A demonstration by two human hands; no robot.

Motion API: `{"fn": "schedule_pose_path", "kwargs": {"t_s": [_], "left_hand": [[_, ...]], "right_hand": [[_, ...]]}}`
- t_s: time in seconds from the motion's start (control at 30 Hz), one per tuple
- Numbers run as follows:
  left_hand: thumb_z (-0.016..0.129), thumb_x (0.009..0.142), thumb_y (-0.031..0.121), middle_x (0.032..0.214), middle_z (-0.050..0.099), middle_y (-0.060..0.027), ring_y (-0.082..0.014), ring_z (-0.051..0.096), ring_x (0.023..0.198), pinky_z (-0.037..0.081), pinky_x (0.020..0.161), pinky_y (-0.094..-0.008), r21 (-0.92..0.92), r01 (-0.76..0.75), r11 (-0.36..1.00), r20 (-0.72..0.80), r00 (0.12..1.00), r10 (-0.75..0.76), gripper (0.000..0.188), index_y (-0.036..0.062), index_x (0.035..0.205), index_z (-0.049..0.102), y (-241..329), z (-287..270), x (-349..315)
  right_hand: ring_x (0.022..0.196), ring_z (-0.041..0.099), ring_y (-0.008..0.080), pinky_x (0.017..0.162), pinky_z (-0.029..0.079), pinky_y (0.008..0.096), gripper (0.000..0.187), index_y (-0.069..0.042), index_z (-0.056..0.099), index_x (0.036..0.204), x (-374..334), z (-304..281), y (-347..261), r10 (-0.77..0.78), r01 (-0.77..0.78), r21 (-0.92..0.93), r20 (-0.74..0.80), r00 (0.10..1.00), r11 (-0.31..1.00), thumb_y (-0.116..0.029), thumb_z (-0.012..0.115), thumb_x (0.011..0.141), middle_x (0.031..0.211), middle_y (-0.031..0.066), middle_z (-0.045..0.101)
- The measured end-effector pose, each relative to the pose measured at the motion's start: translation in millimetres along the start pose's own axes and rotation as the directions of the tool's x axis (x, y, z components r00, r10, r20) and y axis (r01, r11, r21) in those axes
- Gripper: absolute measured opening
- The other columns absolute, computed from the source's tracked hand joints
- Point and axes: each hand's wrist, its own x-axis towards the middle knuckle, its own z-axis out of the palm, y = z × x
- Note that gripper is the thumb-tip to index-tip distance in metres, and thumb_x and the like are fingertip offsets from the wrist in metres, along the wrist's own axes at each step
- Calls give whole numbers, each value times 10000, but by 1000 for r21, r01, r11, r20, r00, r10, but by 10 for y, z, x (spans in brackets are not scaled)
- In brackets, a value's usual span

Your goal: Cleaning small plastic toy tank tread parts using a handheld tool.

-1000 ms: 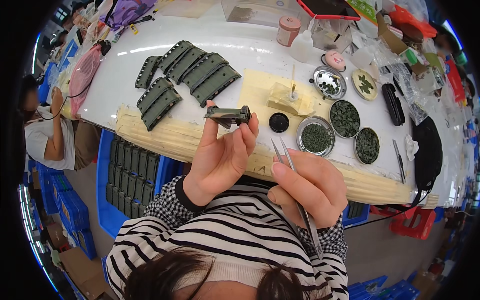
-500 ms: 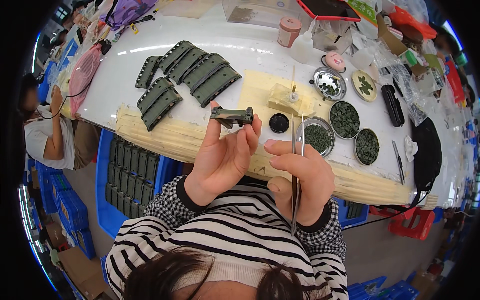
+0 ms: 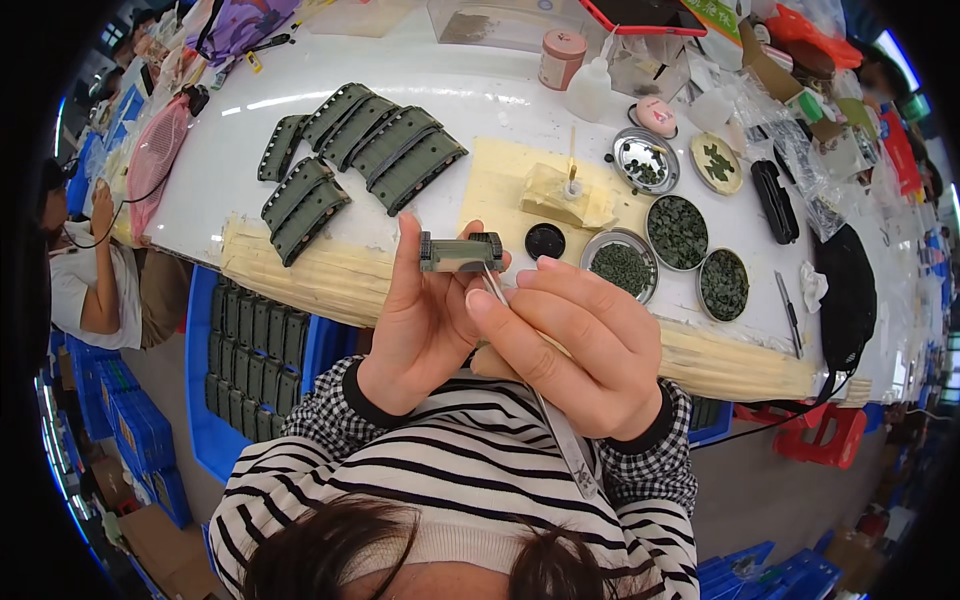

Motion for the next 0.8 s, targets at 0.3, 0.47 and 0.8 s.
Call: {"fn": "schedule_pose_path", "kwargs": {"t_s": [0.3, 0.47, 0.8], "left_hand": [[444, 976, 477, 1097, 622, -77, -163, 632, 1018, 545, 906, -290, 74, -120, 990, 14, 993, 119, 427, 102, 1171, 502, -4, 94, -47], [435, 985, 459, 1119, 611, -70, -154, 627, 1028, 546, 905, -285, 74, -136, 988, 39, 990, 134, 402, 120, 1195, 483, -9, 58, -58], [416, 942, 596, 1154, 622, -104, -193, 629, 1023, 528, 890, -329, 98, -150, 984, -28, 988, 154, 568, 136, 1262, 507, -42, 42, -40]], "right_hand": [[789, 651, 222, 732, 593, 344, 277, -36, 720, 979, 11, 2, 18, -40, 41, -15, 27, 999, 999, -239, 716, 791, 822, 59, 639], [783, 653, 219, 717, 591, 335, 272, -27, 717, 970, 5, 6, 12, -44, 45, -28, 29, 999, 999, -237, 713, 797, 815, 63, 637], [784, 656, 225, 737, 591, 338, 299, -15, 715, 971, 0, 29, -23, 11, -11, 4, 0, 1000, 1000, -237, 732, 773, 819, 68, 642]]}}
